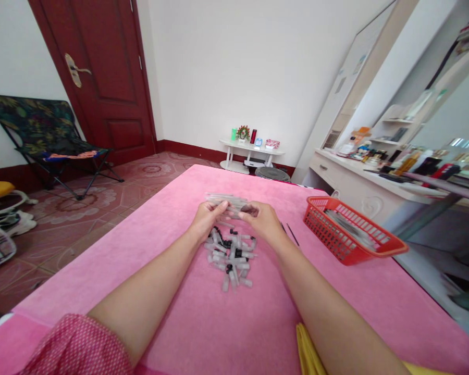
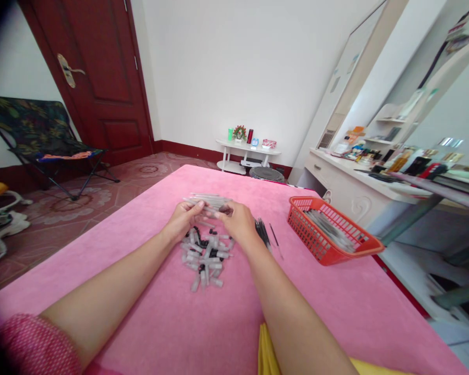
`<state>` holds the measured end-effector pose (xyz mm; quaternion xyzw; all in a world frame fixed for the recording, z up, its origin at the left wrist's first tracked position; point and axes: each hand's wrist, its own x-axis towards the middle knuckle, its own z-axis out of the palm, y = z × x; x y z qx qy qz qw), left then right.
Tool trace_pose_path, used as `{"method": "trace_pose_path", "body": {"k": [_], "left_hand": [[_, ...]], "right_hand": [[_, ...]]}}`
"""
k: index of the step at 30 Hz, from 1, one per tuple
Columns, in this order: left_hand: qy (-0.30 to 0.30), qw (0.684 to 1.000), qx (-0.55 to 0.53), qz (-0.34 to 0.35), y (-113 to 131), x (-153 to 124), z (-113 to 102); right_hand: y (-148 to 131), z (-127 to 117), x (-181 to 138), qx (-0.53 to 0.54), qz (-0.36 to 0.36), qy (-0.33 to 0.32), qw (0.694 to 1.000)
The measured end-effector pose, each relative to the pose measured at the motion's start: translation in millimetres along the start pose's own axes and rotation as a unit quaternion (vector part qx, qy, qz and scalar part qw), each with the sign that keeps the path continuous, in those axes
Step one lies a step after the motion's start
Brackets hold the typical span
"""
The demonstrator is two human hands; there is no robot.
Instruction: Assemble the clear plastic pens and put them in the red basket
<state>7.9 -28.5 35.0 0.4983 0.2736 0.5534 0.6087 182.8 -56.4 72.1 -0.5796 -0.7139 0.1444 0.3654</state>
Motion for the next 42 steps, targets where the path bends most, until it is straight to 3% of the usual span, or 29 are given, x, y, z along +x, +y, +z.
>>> {"method": "trace_pose_path", "body": {"k": [4,9,13,18,24,28,34,37,42], "left_hand": [[0.068,0.997,-0.044,-0.010,-0.4,4.1,-5.2],[0.107,0.991,-0.077,-0.020,-3.3,7.6,-7.5],[0.109,0.990,-0.087,-0.017,-5.1,7.7,-6.9],[0.115,0.989,-0.095,-0.011,-3.4,6.8,-6.4],[0.116,0.987,-0.107,-0.011,-0.3,5.4,-4.8],[0.107,0.989,-0.099,-0.010,-2.1,5.7,-4.6],[0.098,0.991,-0.093,-0.010,-4.5,5.8,-5.0],[0.106,0.989,-0.101,-0.012,-4.2,5.7,-4.7],[0.110,0.987,-0.112,-0.018,-3.7,6.0,-3.8]], "right_hand": [[20.1,-44.3,7.8,-0.071,0.048,0.035,0.996],[47.7,-84.5,2.3,-0.198,0.158,-0.021,0.967],[50.1,-83.6,-2.5,-0.254,0.192,-0.075,0.945],[29.2,-66.2,-6.3,-0.292,0.185,-0.165,0.924],[14.2,-45.3,-13.0,-0.392,0.179,-0.163,0.888],[8.8,-40.9,-12.3,-0.365,0.165,-0.158,0.903],[-3.2,-33.7,-6.3,-0.156,0.038,-0.123,0.979],[-5.3,-28.7,-5.6,-0.078,-0.010,-0.115,0.990],[-5.3,-26.2,-7.1,-0.055,-0.035,-0.108,0.992]]}}
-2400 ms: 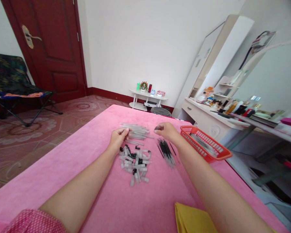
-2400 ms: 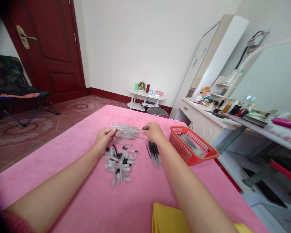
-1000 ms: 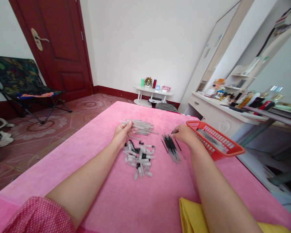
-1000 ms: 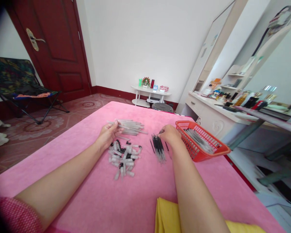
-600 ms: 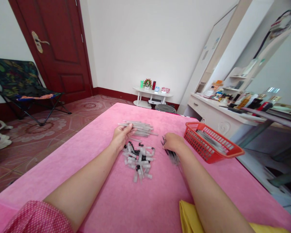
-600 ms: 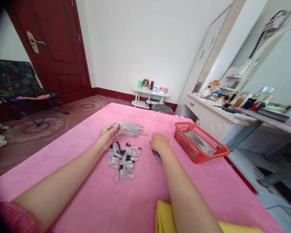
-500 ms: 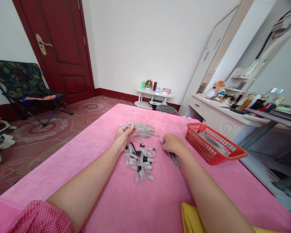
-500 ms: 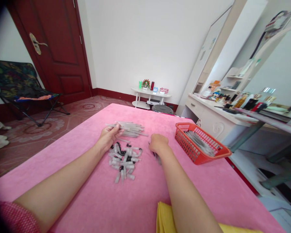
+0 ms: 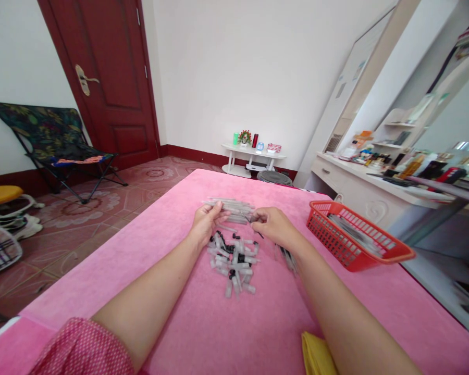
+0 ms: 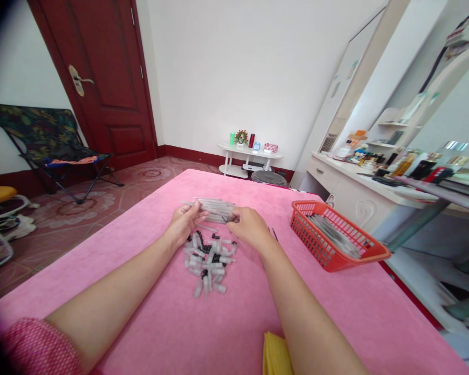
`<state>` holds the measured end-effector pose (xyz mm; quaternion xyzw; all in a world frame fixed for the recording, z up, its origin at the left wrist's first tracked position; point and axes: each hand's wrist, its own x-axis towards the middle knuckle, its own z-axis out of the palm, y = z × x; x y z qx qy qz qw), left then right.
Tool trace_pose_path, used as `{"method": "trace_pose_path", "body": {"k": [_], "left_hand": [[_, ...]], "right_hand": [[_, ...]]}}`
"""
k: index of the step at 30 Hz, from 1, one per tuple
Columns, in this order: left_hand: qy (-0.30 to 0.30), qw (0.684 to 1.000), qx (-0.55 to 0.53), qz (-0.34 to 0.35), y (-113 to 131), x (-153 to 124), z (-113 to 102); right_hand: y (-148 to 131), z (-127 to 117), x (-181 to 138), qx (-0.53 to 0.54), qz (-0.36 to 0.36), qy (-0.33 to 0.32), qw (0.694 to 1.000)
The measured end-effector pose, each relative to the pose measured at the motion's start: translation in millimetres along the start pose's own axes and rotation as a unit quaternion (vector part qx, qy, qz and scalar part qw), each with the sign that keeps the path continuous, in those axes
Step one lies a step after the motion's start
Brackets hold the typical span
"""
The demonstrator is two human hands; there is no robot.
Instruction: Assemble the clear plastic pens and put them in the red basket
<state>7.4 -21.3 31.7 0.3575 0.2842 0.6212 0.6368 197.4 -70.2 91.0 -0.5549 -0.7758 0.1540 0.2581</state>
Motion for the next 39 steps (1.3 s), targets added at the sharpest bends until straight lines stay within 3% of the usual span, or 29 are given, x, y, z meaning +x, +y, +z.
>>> {"method": "trace_pose_path", "body": {"k": [8,15,18,21,23,25,28,31,34,39], "left_hand": [[-0.020,1.000,0.010,0.000,1.8,-0.4,-0.6],[-0.061,0.997,0.039,-0.012,0.3,-6.9,4.7],[-0.054,0.998,-0.016,-0.034,2.1,-5.8,7.0],[0.017,0.991,-0.125,-0.033,7.8,0.5,4.3],[0.076,0.977,-0.195,-0.027,13.0,5.2,0.6],[0.113,0.961,-0.253,-0.026,17.7,8.3,-2.8],[0.132,0.944,-0.301,-0.032,21.1,9.1,-5.1],[0.134,0.941,-0.307,-0.038,20.1,8.3,-4.9],[0.133,0.946,-0.294,-0.042,17.5,8.8,-5.8],[0.133,0.963,-0.230,-0.036,14.5,11.5,-9.2]], "right_hand": [[-2.5,-3.6,-0.7,-0.013,-0.012,0.029,0.999],[-12.4,-4.0,-2.2,-0.093,-0.019,0.088,0.992],[-23.3,-2.2,-5.1,-0.106,-0.066,0.193,0.973],[-34.4,-4.9,-9.3,-0.081,-0.121,0.349,0.926],[-36.9,-5.8,-10.5,-0.053,-0.123,0.398,0.908],[-33.2,-1.8,-9.2,-0.035,-0.113,0.365,0.923],[-18.9,14.9,-4.4,-0.032,-0.098,0.213,0.972],[-4.3,35.1,-1.1,-0.057,-0.077,0.092,0.991],[3.8,46.7,-0.5,-0.080,-0.071,0.035,0.994],[4.6,46.6,0.0,-0.096,-0.066,-0.004,0.993]]}}
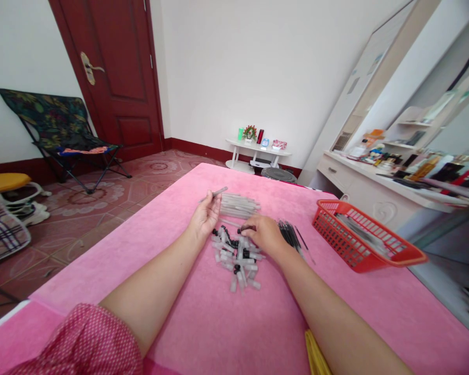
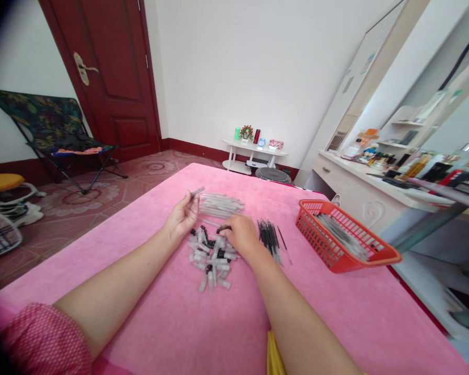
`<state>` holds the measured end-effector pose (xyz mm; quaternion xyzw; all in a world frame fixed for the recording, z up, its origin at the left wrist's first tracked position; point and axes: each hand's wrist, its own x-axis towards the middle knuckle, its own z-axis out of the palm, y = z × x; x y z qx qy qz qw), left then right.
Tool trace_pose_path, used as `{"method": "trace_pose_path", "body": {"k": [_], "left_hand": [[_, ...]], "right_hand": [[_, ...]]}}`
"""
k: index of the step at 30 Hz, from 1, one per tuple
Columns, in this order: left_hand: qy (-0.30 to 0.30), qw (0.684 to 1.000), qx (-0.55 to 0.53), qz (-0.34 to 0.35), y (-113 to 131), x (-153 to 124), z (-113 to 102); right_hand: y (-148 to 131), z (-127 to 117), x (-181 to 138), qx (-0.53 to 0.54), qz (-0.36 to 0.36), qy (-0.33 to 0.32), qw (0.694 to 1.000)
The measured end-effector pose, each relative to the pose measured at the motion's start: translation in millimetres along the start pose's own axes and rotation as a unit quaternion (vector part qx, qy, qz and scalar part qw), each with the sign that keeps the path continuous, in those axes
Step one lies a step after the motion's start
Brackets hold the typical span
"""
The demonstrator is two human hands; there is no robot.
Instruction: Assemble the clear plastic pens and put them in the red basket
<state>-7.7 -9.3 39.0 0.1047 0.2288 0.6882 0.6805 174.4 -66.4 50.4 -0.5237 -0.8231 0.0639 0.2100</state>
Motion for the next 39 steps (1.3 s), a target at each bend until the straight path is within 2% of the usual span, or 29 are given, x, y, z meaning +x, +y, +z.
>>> {"method": "trace_pose_path", "body": {"k": [6,8,10,14,18,39], "left_hand": [[-0.020,0.998,0.054,0.014,-3.3,1.1,-0.9],[-0.034,0.997,0.069,0.014,-5.3,-0.1,-1.1],[-0.057,0.994,0.092,0.018,-7.4,-2.3,-1.2],[-0.112,0.982,0.148,0.019,-11.0,-8.2,-0.1],[-0.137,0.972,0.191,0.015,-14.1,-12.7,1.3],[-0.166,0.962,0.217,0.027,-17.8,-16.3,1.4]], "right_hand": [[-8.2,-3.4,-0.4,-0.009,0.031,-0.024,0.999],[-7.6,-3.6,0.3,0.022,0.049,0.005,0.999],[-4.8,-5.1,2.6,0.098,0.070,0.063,0.991],[-2.2,-13.4,8.6,0.281,0.089,0.181,0.938],[-8.8,-20.1,10.1,0.357,0.097,0.199,0.907],[-12.9,-17.8,8.1,0.320,0.107,0.209,0.918]]}}
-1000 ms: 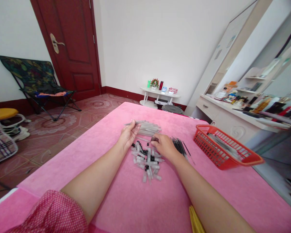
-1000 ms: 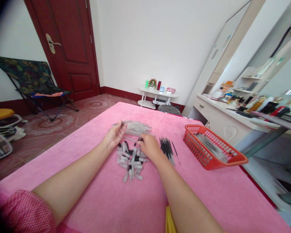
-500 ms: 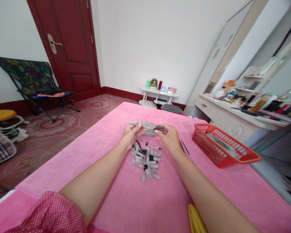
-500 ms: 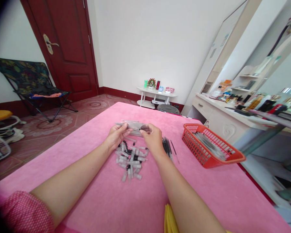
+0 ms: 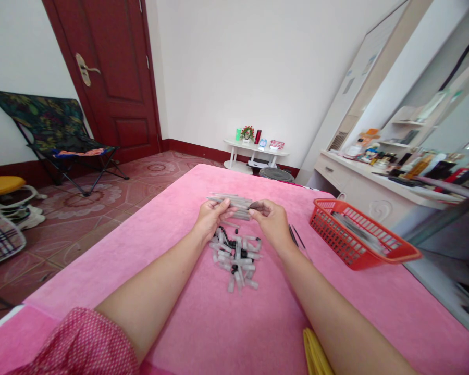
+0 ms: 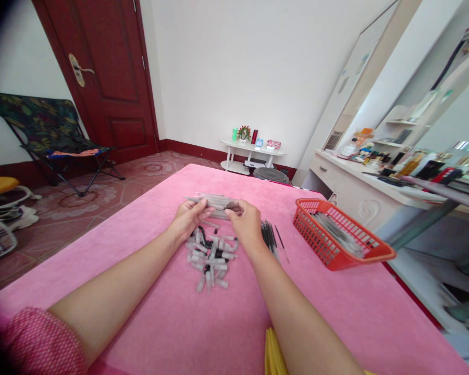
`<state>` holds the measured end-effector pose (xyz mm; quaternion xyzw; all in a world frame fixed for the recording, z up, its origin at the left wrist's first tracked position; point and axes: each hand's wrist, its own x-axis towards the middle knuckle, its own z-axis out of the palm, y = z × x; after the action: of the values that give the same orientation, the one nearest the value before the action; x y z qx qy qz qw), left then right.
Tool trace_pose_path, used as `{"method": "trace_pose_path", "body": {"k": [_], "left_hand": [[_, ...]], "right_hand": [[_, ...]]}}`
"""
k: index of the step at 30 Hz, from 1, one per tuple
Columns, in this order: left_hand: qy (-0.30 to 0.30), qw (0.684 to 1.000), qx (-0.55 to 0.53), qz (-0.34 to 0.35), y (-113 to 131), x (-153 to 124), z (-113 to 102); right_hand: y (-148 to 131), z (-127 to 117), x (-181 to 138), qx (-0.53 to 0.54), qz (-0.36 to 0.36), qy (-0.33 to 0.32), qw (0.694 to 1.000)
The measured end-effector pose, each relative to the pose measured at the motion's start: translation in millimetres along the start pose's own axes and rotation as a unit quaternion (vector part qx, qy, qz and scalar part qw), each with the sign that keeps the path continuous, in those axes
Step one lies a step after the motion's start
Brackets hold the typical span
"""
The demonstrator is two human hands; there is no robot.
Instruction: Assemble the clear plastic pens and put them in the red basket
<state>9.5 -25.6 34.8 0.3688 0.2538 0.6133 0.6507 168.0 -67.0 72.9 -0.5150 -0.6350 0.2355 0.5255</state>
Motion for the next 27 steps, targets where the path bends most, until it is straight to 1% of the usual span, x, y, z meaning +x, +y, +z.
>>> {"method": "trace_pose_path", "body": {"k": [5,9,11,15,17,19,21,25,27], "left_hand": [[-0.013,1.000,0.008,0.005,-1.1,-1.1,0.9],[-0.034,0.999,0.017,0.012,-0.9,-1.8,1.6],[-0.035,0.999,0.018,0.013,-0.7,-1.3,1.2],[-0.032,0.999,0.021,0.015,-1.2,0.1,-0.4],[-0.033,0.999,0.027,0.013,-1.7,0.2,-0.5],[-0.034,0.999,0.028,0.010,-2.0,-0.1,-0.1],[-0.033,0.999,0.025,0.009,-2.1,-0.5,0.7],[-0.032,0.999,0.019,0.010,-1.4,-1.1,1.5],[-0.035,0.999,0.018,0.007,-1.2,-1.3,1.5]], "right_hand": [[5.5,-1.0,0.0,-0.029,0.001,0.000,1.000],[7.3,-2.9,-1.5,-0.045,0.023,-0.040,0.998],[6.6,-3.1,-2.0,-0.041,0.028,-0.051,0.997],[5.0,-2.3,-1.8,-0.036,0.000,-0.020,0.999],[4.7,-2.6,-1.7,-0.044,0.001,-0.033,0.998],[4.6,-3.5,-1.6,-0.061,0.017,-0.061,0.996],[4.2,-4.3,-1.5,-0.064,0.034,-0.077,0.994],[3.0,-4.0,-1.8,-0.040,0.020,-0.060,0.997],[3.0,-4.1,-2.1,-0.051,0.018,-0.074,0.996]]}}
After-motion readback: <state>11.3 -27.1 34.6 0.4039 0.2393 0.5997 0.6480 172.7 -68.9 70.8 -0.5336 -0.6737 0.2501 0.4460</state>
